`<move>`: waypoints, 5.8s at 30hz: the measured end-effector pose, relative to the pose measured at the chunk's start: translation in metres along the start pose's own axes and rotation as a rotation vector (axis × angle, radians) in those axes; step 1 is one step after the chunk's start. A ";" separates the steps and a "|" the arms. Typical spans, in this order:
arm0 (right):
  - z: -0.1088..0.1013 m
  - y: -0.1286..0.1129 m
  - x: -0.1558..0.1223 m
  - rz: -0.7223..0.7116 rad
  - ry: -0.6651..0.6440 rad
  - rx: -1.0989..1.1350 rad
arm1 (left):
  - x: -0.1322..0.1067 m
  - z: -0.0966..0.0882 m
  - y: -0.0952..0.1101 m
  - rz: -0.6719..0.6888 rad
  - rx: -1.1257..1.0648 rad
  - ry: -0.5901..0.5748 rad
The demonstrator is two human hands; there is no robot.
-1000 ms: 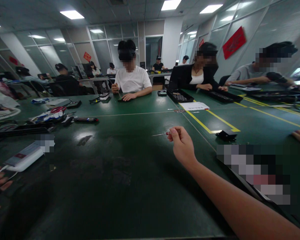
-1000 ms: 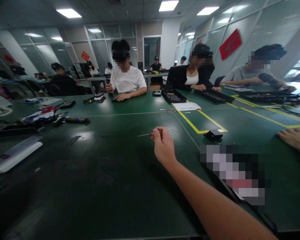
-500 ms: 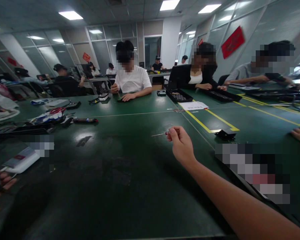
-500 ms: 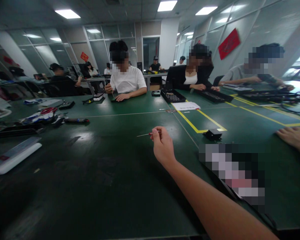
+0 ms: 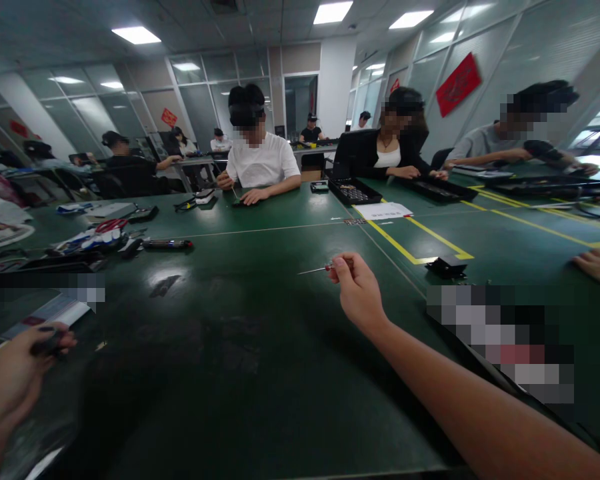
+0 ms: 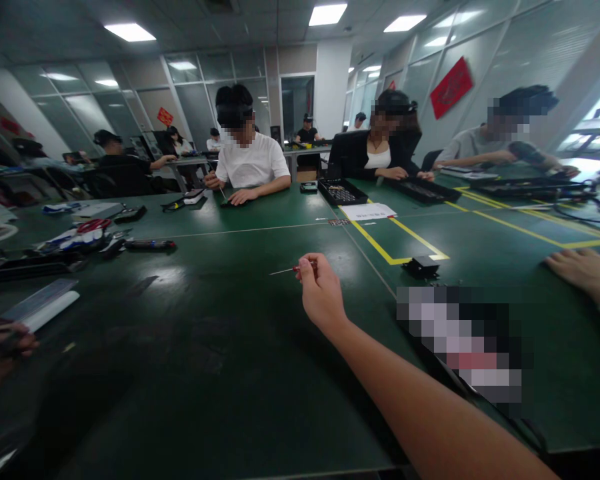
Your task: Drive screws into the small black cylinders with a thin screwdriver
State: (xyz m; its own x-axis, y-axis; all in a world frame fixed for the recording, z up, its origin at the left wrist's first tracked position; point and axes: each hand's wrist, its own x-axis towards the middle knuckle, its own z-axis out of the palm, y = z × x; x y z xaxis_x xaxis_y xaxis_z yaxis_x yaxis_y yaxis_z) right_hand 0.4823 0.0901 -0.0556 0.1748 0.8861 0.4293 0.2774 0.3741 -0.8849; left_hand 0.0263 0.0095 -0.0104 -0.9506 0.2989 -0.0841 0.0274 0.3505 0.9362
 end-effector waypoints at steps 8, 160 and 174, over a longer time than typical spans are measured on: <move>0.000 0.001 0.000 -0.008 0.010 0.018 | -0.047 0.062 0.023 0.456 0.103 -0.824; 0.001 0.006 0.007 0.113 0.216 0.204 | -0.251 0.211 0.009 1.347 0.758 -1.301; 0.002 0.004 0.005 0.147 0.185 0.260 | -0.194 0.187 0.007 0.865 0.414 -1.505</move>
State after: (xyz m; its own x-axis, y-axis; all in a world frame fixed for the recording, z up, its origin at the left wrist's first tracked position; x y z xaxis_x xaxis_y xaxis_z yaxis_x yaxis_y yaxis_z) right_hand 0.4820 0.0966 -0.0577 0.3701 0.8797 0.2987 -0.0094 0.3250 -0.9457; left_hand 0.2685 0.1202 -0.0512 0.4429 0.8916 -0.0944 0.6105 -0.2228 0.7600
